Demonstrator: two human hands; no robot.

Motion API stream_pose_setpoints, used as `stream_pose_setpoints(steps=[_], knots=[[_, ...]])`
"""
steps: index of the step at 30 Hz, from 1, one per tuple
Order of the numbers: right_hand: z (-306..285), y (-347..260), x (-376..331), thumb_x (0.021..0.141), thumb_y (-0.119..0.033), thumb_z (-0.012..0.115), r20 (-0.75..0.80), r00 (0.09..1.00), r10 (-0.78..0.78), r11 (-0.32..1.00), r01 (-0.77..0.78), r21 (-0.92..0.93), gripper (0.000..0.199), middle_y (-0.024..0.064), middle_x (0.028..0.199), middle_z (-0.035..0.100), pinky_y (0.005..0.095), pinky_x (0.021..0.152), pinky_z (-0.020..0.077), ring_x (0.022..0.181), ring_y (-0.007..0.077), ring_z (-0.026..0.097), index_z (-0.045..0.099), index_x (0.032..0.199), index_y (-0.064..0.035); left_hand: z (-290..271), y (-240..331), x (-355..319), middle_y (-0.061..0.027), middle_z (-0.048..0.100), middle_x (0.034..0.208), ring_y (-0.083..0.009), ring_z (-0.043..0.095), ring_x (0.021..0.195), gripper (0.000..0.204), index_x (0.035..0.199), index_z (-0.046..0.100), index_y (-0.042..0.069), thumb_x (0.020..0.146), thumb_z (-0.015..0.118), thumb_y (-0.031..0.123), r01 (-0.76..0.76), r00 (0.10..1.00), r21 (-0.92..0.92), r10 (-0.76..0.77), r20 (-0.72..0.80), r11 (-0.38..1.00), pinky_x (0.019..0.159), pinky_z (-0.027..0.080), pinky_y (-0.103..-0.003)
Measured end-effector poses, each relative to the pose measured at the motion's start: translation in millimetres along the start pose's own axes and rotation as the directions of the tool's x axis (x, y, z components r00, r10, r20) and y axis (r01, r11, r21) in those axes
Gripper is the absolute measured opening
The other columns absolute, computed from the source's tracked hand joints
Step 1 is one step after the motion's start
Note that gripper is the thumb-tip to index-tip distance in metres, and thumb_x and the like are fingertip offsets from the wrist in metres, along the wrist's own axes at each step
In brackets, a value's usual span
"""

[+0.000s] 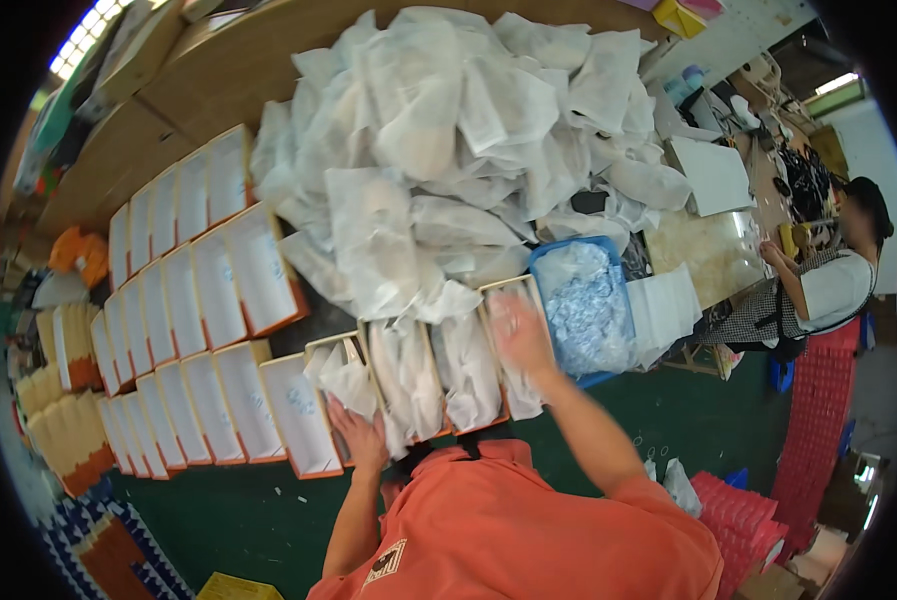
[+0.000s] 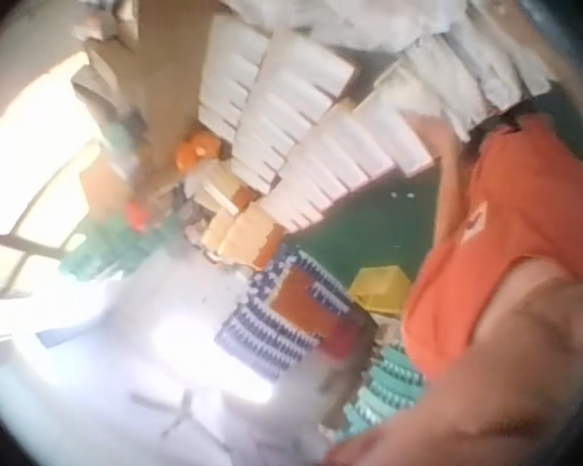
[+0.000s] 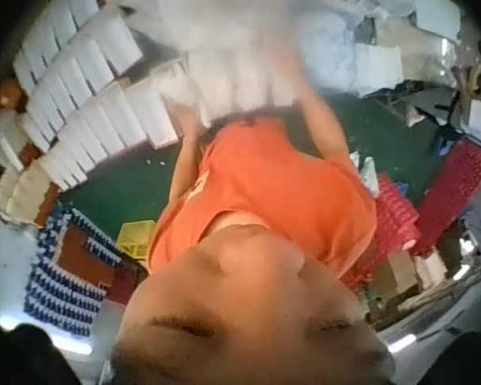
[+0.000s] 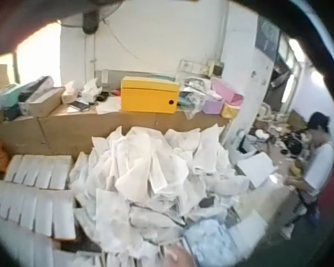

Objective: The person assembles orange shoe boxes and places them on a table. They then place small white packets and white tissue paper into each box by hand.

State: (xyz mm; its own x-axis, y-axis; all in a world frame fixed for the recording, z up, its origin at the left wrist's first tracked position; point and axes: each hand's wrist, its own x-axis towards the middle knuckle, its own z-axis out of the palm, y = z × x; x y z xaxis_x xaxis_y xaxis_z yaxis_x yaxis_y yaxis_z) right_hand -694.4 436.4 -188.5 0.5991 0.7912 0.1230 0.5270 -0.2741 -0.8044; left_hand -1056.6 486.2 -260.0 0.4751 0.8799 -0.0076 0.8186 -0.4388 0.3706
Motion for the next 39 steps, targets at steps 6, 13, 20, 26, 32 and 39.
stream_pose_setpoints(steps=[6, 13, 20, 26, 32, 39], knots=[[-170, 179, 162, 0.076, -0.005, 0.063, 0.027, 0.975, 0.220, 0.674, -0.132, -0.727, 0.042, 0.0084, 0.113, 0.068, 0.0491, 0.098, 0.0463, 0.111, 0.0313, 0.061, 0.064, 0.117, -0.0124, -59, 82, 91, -0.0288, 0.031, 0.150, -0.0464, 0.030, 0.138, 0.058, 0.136, 0.043, -0.010, 0.087, 0.063, 0.014, 0.123, 0.971, -0.045, -0.130, -0.201, 0.991, 0.114, 0.025, -0.052], [-196, 177, 234, 0.076, -0.017, 0.066, 0.400, 0.916, -0.022, 0.433, 0.369, -0.822, 0.030, 0.0066, 0.099, 0.068, 0.0521, 0.092, 0.0442, 0.106, 0.0285, 0.064, 0.065, 0.105, -0.0138, 2, 115, 317, -0.0182, 0.069, 0.107, -0.0326, 0.068, 0.097, 0.061, 0.127, 0.055, -0.003, 0.082, 0.077, 0.030, 0.410, 0.897, -0.524, -0.224, 0.382, 0.747, 0.087, 0.052, -0.039], [-229, 118, 112, 0.085, -0.012, 0.058, -0.125, 0.869, 0.478, 0.877, -0.480, 0.013, 0.041, 0.0111, 0.116, 0.065, 0.0381, 0.089, 0.0515, 0.105, 0.0273, 0.065, 0.057, 0.124, -0.0012, -57, 134, 304, -0.0154, 0.069, 0.108, -0.0295, 0.070, 0.094, 0.045, 0.122, 0.059, -0.004, 0.083, 0.064, 0.018, 0.777, 0.619, -0.626, -0.102, 0.779, -0.061, 0.087, 0.056, -0.040], [-126, 40, 39, 0.092, -0.012, 0.054, -0.057, 0.800, 0.598, 0.523, -0.335, 0.784, 0.045, 0.0098, 0.125, 0.063, 0.0308, 0.092, 0.0511, 0.109, 0.0186, 0.063, 0.053, 0.135, 0.0005, -82, 76, 162, -0.0175, 0.068, 0.109, -0.0312, 0.071, 0.086, 0.055, 0.128, 0.055, 0.002, 0.088, 0.066, 0.037, 0.580, 0.778, -0.786, -0.140, 0.612, -0.214, 0.078, 0.060, -0.047], [-3, -23, 4, 0.089, -0.012, 0.059, 0.458, 0.763, 0.457, 0.205, -0.591, 0.780, 0.041, 0.0087, 0.117, 0.067, 0.0301, 0.088, 0.0502, 0.104, 0.0184, 0.064, 0.059, 0.128, 0.0004, -157, 40, 74, -0.0145, 0.068, 0.112, -0.0304, 0.070, 0.091, 0.062, 0.129, 0.057, 0.004, 0.095, 0.052, 0.056, 0.434, 0.794, -0.508, 0.049, 0.607, -0.744, 0.075, 0.060, -0.047], [170, -122, -73, 0.088, -0.017, 0.061, 0.628, 0.763, 0.154, 0.904, -0.365, 0.222, 0.036, 0.0193, 0.097, 0.070, 0.0427, 0.081, 0.0526, 0.092, 0.0309, 0.068, 0.061, 0.119, 0.0008, -185, -102, -21, -0.0206, 0.064, 0.123, -0.0325, 0.062, 0.115, 0.052, 0.135, 0.053, -0.003, 0.103, 0.044, 0.037, 0.581, 0.763, -0.775, -0.498, 0.413, 0.247, 0.103, 0.045, -0.035]])
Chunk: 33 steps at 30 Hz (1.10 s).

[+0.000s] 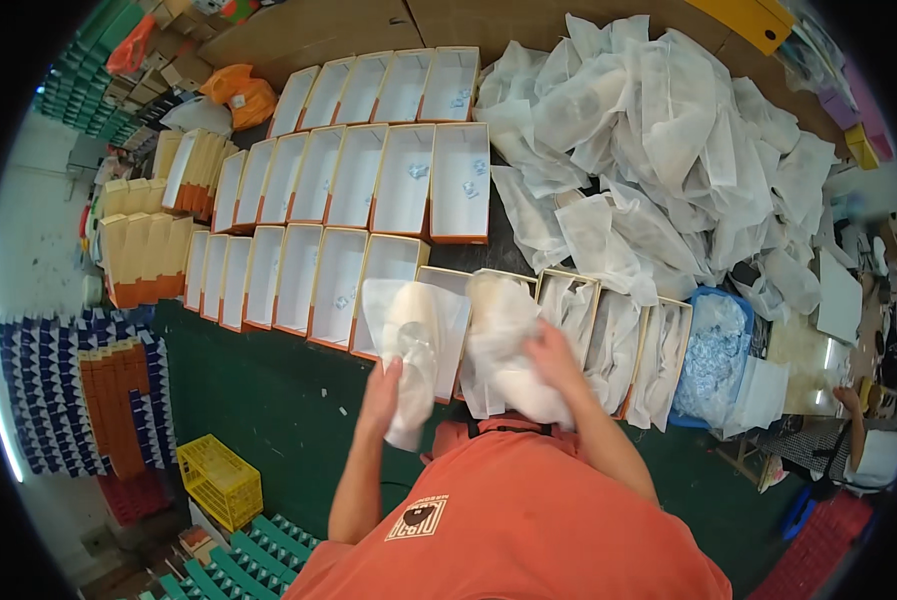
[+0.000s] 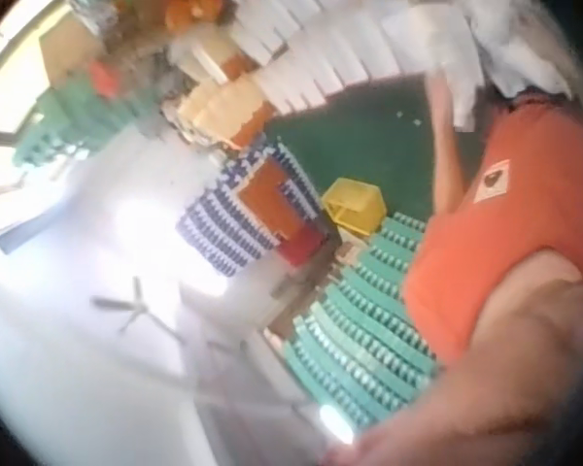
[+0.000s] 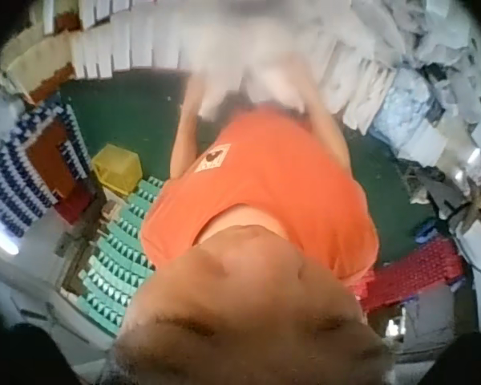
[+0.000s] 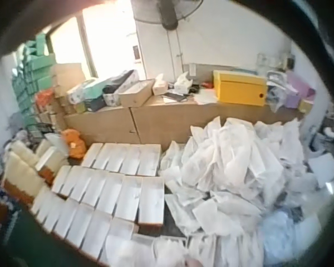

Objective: The person assembles orange shoe boxes and places them on a table. They then place small white packets and white tissue paper into each box by hand.

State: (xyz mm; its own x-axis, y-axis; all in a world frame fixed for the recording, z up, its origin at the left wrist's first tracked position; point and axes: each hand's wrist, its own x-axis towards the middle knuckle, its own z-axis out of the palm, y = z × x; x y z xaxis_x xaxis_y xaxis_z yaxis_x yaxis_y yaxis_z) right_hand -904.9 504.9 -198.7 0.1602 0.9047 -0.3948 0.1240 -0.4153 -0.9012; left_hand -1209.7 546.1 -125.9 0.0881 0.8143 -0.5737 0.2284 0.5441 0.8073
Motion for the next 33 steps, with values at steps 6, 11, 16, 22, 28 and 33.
stream_pose_setpoints(steps=[6, 11, 16, 22, 28, 33], knots=[[95, -83, 6, 0.094, -0.023, 0.059, 0.352, 0.927, -0.131, 0.976, 0.183, -0.119, 0.047, 0.0268, 0.107, 0.065, 0.0456, 0.083, 0.0526, 0.097, 0.0410, 0.065, 0.049, 0.134, -0.0001, 37, -21, 82, -0.0332, 0.039, 0.147, -0.0449, 0.040, 0.136, 0.060, 0.146, 0.039, -0.004, 0.099, 0.051, 0.033, -0.428, 0.880, 0.644, 0.453, 0.138, 0.634, 0.114, 0.030, -0.049], [-64, -34, -15, 0.090, -0.016, 0.068, 0.005, 0.938, -0.346, 0.931, 0.344, -0.118, 0.041, 0.0159, 0.121, 0.066, 0.0376, 0.095, 0.0501, 0.107, 0.0297, 0.066, 0.060, 0.127, -0.0032, 69, -105, 76, -0.0339, 0.026, 0.153, -0.0474, 0.027, 0.142, 0.061, 0.143, 0.039, -0.007, 0.097, 0.055, 0.030, -0.356, 0.810, 0.929, 0.530, 0.251, 0.103, 0.119, 0.019, -0.054], [-378, 118, 5, 0.094, -0.021, 0.063, -0.896, 0.444, -0.006, 0.994, -0.093, -0.052, 0.024, 0.0122, 0.090, 0.072, 0.0362, 0.074, 0.0522, 0.080, 0.0218, 0.066, 0.070, 0.103, -0.0001, 133, 16, 91, -0.0275, 0.047, 0.138, -0.0386, 0.045, 0.129, 0.048, 0.134, 0.049, -0.007, 0.093, 0.062, 0.015, -0.300, 0.835, 0.809, 0.549, -0.033, 0.505, 0.111, 0.034, -0.046], [-545, 162, 92, 0.088, -0.036, 0.072, -0.339, 0.427, 0.838, 0.321, 0.116, 0.940, 0.042, 0.0130, 0.109, 0.068, 0.0482, 0.081, 0.0512, 0.102, 0.0309, 0.064, 0.060, 0.118, -0.0083, 288, 58, 262, -0.0136, 0.063, 0.111, -0.0201, 0.061, 0.098, 0.061, 0.129, 0.048, -0.010, 0.083, 0.079, 0.016, -0.093, 0.974, 0.258, 0.141, -0.178, 0.962, 0.087, 0.050, -0.033], [-515, 176, 114, 0.090, -0.025, 0.071, -0.544, 0.440, 0.715, 0.287, 0.524, 0.802, 0.041, 0.0119, 0.120, 0.064, 0.0566, 0.088, 0.0509, 0.110, 0.0336, 0.063, 0.056, 0.125, -0.0090, 330, 63, 286, -0.0104, 0.067, 0.109, -0.0206, 0.065, 0.093, 0.040, 0.116, 0.059, 0.000, 0.082, 0.077, 0.010, 0.107, 0.985, -0.049, -0.112, -0.129, 0.993, 0.082, 0.053, -0.037], [-443, 96, 16, 0.090, -0.016, 0.069, -0.509, 0.726, 0.462, 0.311, 0.405, 0.860, 0.041, 0.0122, 0.126, 0.061, 0.0455, 0.094, 0.0510, 0.116, 0.0269, 0.060, 0.055, 0.127, -0.0062, 279, 88, 233, -0.0096, 0.065, 0.116, -0.0206, 0.064, 0.101, 0.044, 0.125, 0.055, 0.002, 0.085, 0.073, 0.003, -0.319, 0.944, -0.190, 0.329, 0.025, 0.929, 0.089, 0.052, -0.035]])
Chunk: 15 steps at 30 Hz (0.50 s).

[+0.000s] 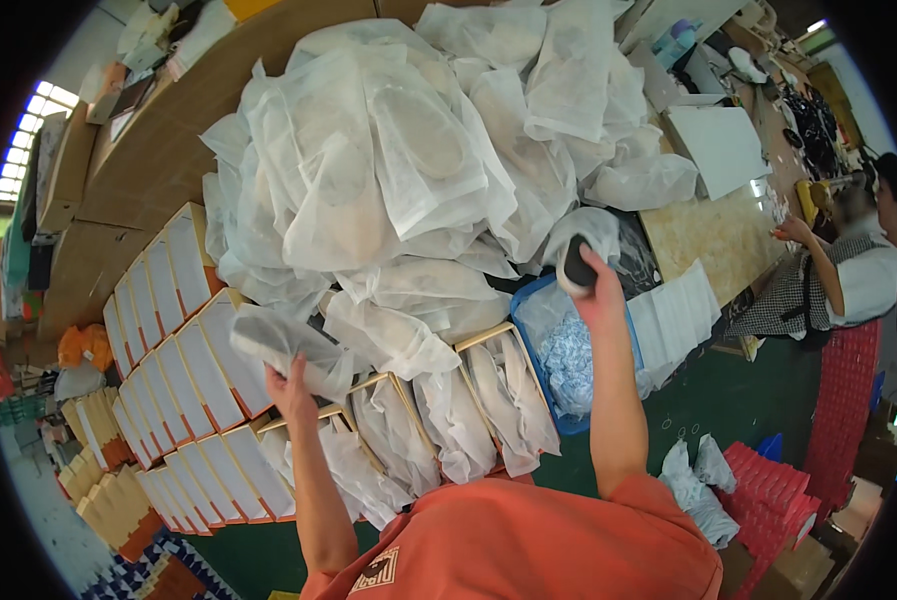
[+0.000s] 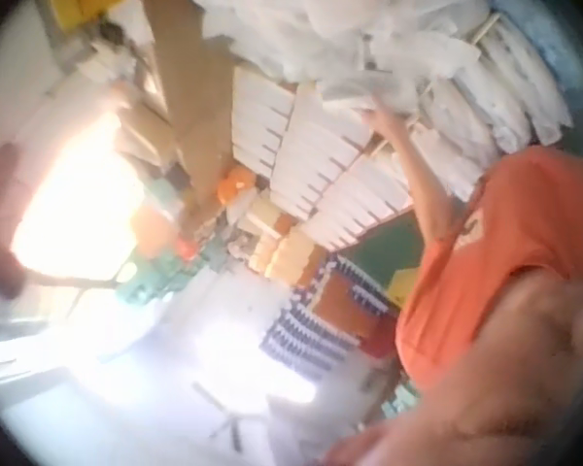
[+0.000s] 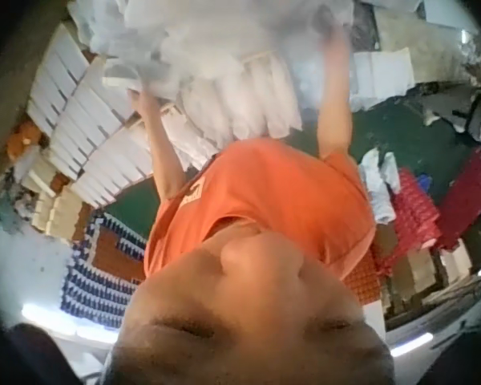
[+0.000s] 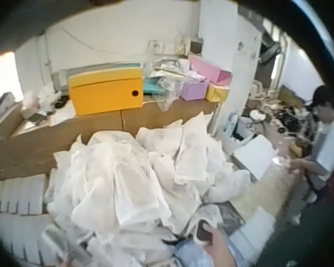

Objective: The person assembles orange shoe boxes and places them on a table. They then place small white packets and white tissue paper into each box by hand.

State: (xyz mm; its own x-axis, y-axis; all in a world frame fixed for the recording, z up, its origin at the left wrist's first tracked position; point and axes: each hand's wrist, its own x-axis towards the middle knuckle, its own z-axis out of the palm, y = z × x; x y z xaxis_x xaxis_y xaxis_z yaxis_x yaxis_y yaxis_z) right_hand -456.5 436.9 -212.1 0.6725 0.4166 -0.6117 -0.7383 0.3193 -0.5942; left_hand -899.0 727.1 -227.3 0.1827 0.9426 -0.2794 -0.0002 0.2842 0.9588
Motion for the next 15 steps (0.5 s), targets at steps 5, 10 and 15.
stream_pose_setpoints(steps=[5, 10, 15], knots=[[8, 8, -159, 0.084, -0.020, 0.075, 0.293, 0.921, -0.257, 0.925, 0.322, -0.201, 0.071, 0.0104, 0.133, 0.059, 0.0369, 0.099, 0.0495, 0.116, 0.0264, 0.061, 0.041, 0.144, -0.0041, -64, 72, -68, -0.0119, 0.057, 0.132, -0.0272, 0.058, 0.120, 0.058, 0.140, 0.042, 0.004, 0.091, 0.068, 0.022, 0.013, 0.981, -0.437, 0.072, 0.178, 0.900, 0.102, 0.048, -0.046], [-2, 74, -238, 0.090, -0.032, 0.066, 0.257, 0.966, 0.008, 0.998, -0.024, 0.057, 0.066, 0.0139, 0.136, 0.056, 0.0395, 0.105, 0.0455, 0.122, 0.0292, 0.057, 0.042, 0.144, -0.0026, -103, 73, -119, -0.0176, 0.055, 0.139, -0.0325, 0.055, 0.126, 0.060, 0.141, 0.044, 0.002, 0.095, 0.056, 0.039, 0.444, 0.886, -0.564, -0.245, 0.394, 0.696, 0.110, 0.042, -0.048], [-40, 126, -233, 0.084, -0.022, 0.070, 0.357, 0.913, -0.198, 0.908, 0.309, -0.285, 0.074, 0.0121, 0.137, 0.054, 0.0364, 0.106, 0.0434, 0.122, 0.0256, 0.055, 0.038, 0.148, -0.0026, -140, 51, -160, -0.0159, 0.063, 0.128, -0.0320, 0.060, 0.119, 0.057, 0.133, 0.053, 0.001, 0.092, 0.060, 0.039, 0.626, 0.768, -0.494, -0.368, 0.524, 0.604, 0.105, 0.046, -0.047]])
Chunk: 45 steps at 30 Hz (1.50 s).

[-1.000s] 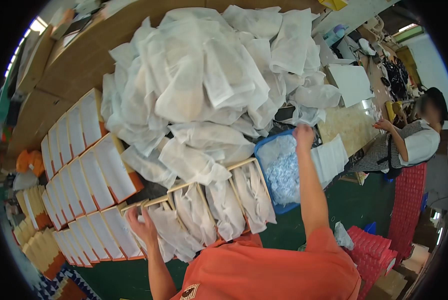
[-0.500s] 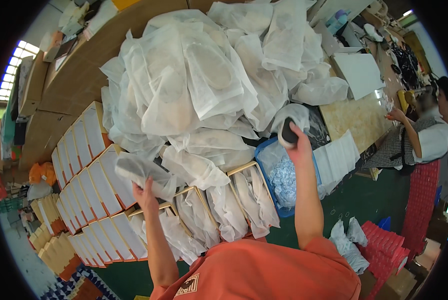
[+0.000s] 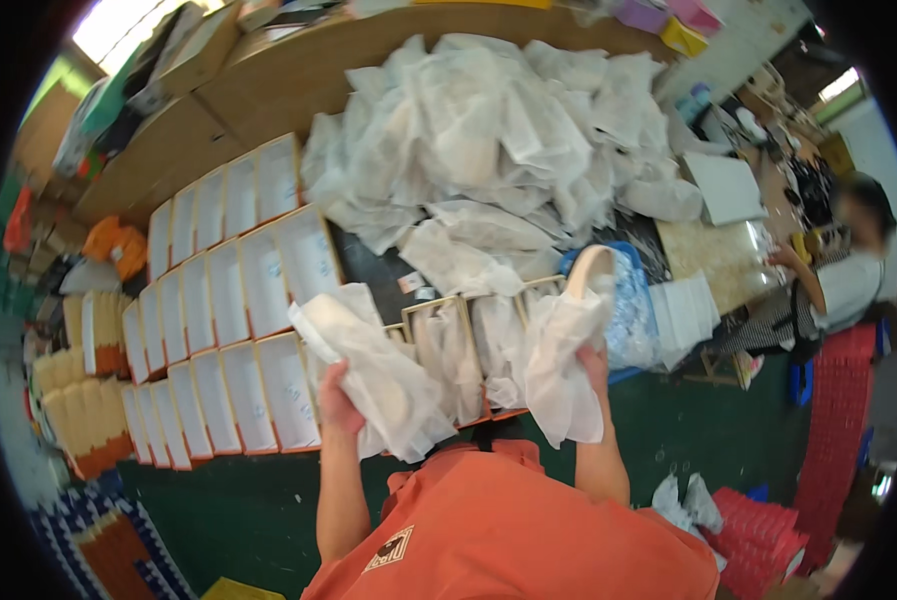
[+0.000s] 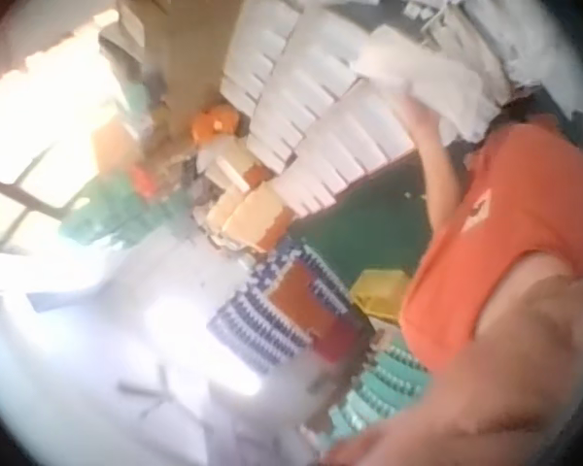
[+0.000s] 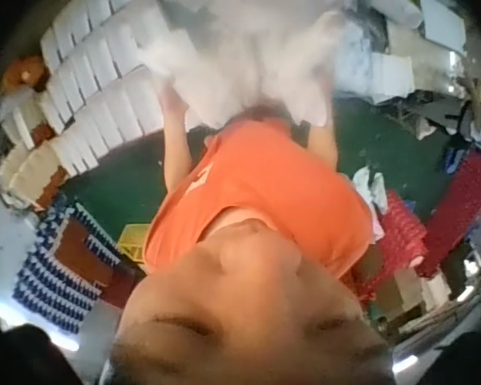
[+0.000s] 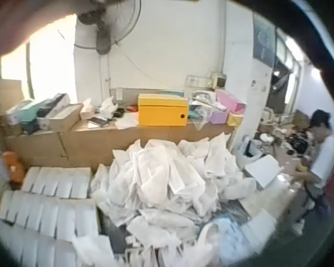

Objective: The person assembles orange shoe boxes and places them on a table. They then place small white packets and white tissue paper into each box by hand.

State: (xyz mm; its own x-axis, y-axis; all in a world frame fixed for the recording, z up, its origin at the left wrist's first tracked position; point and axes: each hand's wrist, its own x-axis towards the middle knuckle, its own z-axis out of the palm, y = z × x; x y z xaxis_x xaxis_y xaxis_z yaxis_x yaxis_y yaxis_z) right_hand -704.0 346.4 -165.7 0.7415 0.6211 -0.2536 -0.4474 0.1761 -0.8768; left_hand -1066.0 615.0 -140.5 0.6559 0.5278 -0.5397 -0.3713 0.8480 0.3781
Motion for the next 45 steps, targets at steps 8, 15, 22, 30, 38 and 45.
stream_pose_setpoints(steps=[8, 15, 22, 30, 38, 45], knots=[[293, -88, 60, 0.071, -0.003, 0.067, 0.591, 0.769, -0.244, 0.746, 0.538, -0.393, 0.082, 0.0049, 0.130, 0.056, 0.0299, 0.101, 0.0435, 0.116, 0.0170, 0.055, 0.041, 0.149, -0.0118, -35, 1, -54, -0.0142, 0.063, 0.125, -0.0275, 0.063, 0.111, 0.065, 0.135, 0.052, 0.005, 0.092, 0.055, 0.053, -0.029, 0.974, -0.001, 0.028, -0.226, 1.000, 0.098, 0.051, -0.045], [404, 114, 133, 0.073, -0.015, 0.068, 0.725, 0.676, 0.134, 0.605, 0.524, -0.600, 0.074, 0.0212, 0.116, 0.066, 0.0387, 0.096, 0.0486, 0.110, 0.0349, 0.063, 0.047, 0.144, -0.0123, -74, 92, 41, -0.0232, 0.063, 0.123, -0.0349, 0.062, 0.113, 0.064, 0.137, 0.044, -0.001, 0.096, 0.053, 0.047, -0.148, 0.724, 0.914, 0.671, -0.161, 0.378, 0.094, 0.051, -0.045], [511, 190, 179, 0.083, -0.023, 0.065, 0.605, 0.755, -0.251, 0.477, 0.641, -0.602, 0.063, 0.0329, 0.130, 0.053, 0.0484, 0.101, 0.0454, 0.116, 0.0490, 0.055, 0.048, 0.139, -0.0027, -34, 171, 172, -0.0317, 0.020, 0.157, -0.0462, 0.017, 0.147, 0.071, 0.157, 0.018, 0.011, 0.101, 0.044, 0.045, -0.074, 0.783, 0.981, 0.599, 0.169, -0.180, 0.118, 0.024, -0.049], [123, 40, 88, 0.093, -0.001, 0.061, 0.270, 0.961, 0.060, 0.754, 0.133, -0.643, 0.034, 0.0081, 0.107, 0.069, 0.0298, 0.086, 0.0546, 0.095, 0.0157, 0.068, 0.059, 0.127, -0.0014, -36, 83, 223, -0.0332, 0.028, 0.152, -0.0462, 0.030, 0.140, 0.058, 0.148, 0.040, 0.005, 0.095, 0.053, 0.027, 0.257, 0.672, 0.776, 0.684, 0.284, -0.576, 0.113, 0.022, -0.063], [-96, -84, 223, 0.094, -0.016, 0.065, -0.344, 0.870, -0.353, 0.759, 0.051, -0.650, 0.025, 0.0020, 0.083, 0.065, 0.0245, 0.063, 0.0482, 0.074, 0.0083, 0.058, 0.066, 0.110, 0.0037, 18, -65, 325, -0.0188, 0.068, 0.114, -0.0239, 0.067, 0.096, 0.042, 0.119, 0.060, -0.008, 0.086, 0.071, 0.015, 0.179, 0.871, 0.784, 0.276, -0.408, 0.595, 0.082, 0.052, -0.035], [-232, -70, 421, 0.088, -0.056, 0.064, -0.802, 0.520, 0.293, 0.954, -0.209, 0.214, 0.066, 0.0137, 0.120, 0.060, 0.0499, 0.088, 0.0515, 0.108, 0.0326, 0.059, 0.052, 0.135, -0.0109, 74, -66, 264, -0.0102, 0.064, 0.119, -0.0207, 0.063, 0.104, 0.042, 0.130, 0.051, -0.005, 0.090, 0.061, 0.002, -0.335, 0.738, 0.751, 0.654, -0.166, 0.569, 0.092, 0.047, -0.031]])
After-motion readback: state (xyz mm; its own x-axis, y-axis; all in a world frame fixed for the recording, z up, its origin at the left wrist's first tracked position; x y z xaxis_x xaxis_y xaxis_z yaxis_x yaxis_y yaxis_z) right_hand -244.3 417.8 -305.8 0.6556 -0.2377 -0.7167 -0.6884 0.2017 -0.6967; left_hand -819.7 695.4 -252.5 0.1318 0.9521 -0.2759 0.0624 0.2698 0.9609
